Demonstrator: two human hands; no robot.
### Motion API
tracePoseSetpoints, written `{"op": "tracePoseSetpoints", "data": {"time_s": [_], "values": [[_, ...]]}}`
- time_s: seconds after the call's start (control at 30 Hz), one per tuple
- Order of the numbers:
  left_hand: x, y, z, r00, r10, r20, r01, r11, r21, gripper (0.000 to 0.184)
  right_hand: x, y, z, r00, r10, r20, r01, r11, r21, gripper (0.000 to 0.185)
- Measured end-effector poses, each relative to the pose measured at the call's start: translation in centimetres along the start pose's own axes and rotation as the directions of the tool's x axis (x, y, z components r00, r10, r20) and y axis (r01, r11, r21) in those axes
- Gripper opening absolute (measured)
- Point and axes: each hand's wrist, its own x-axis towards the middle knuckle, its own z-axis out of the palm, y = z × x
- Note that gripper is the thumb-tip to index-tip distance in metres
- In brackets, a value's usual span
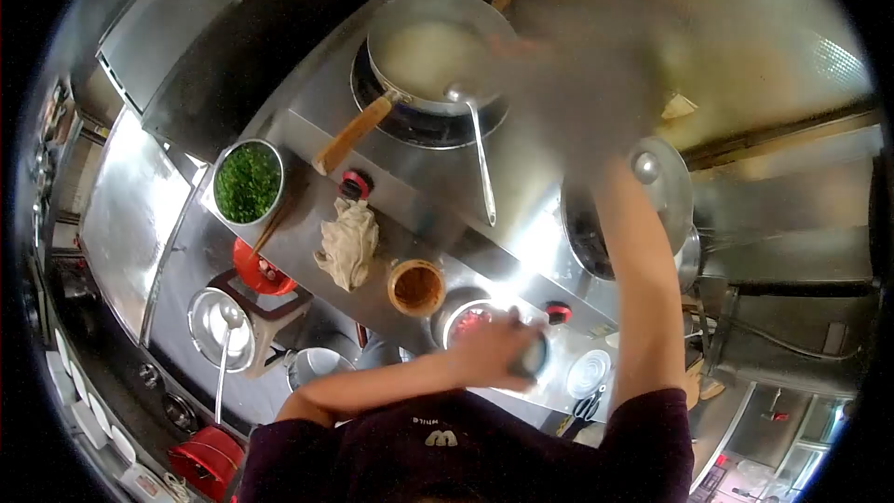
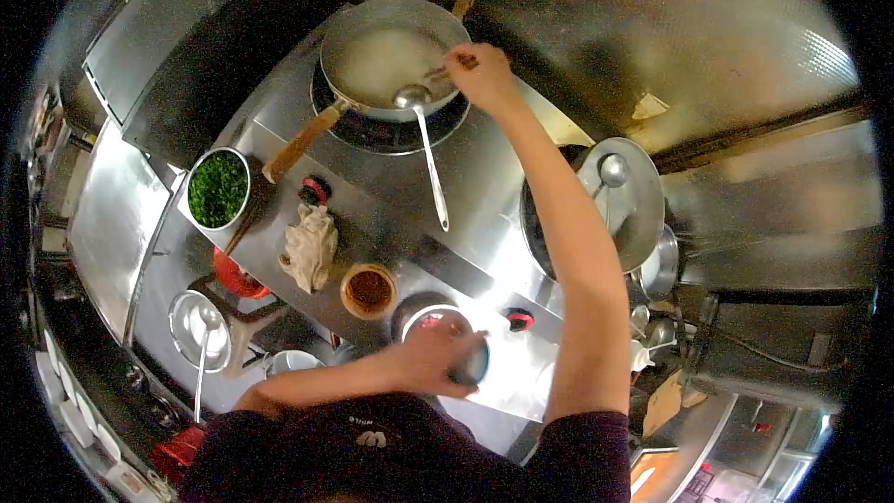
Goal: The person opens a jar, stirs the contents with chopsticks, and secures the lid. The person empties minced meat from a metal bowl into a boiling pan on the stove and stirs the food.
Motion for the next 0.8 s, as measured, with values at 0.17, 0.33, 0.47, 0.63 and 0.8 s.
{"op": "tracePoseSetpoints", "data": {"time_s": [0.17,0.33,0.47,0.63,0.8], "values": [[-5.1,-6.6,-5.5,0.723,0.153,-0.673,-0.063,0.986,0.157,0.067,3.0,1.2,-0.4,0.970,0.242,0.016,-0.227,0.883,0.411,0.015],[-6.1,-10.8,-3.9,0.625,0.192,-0.756,-0.008,0.971,0.239,0.065,2.3,-1.6,-0.1,0.941,0.194,0.276,-0.322,0.762,0.562,0.020],[-6.1,-11.4,-3.9,0.721,0.105,-0.685,0.057,0.976,0.209,0.071,4.2,1.1,-1.3,0.959,0.253,0.126,-0.281,0.910,0.305,0.022],[-7.0,-10.8,-3.9,0.805,0.075,-0.588,0.038,0.983,0.178,0.087,3.9,-2.2,0.0,0.988,0.026,0.151,-0.043,0.993,0.114,0.019],[-7.2,-12.1,-2.5,0.784,0.097,-0.613,0.028,0.981,0.191,0.087,2.4,-4.3,3.2,0.982,-0.126,0.143,0.084,0.959,0.271,0.021]]}}
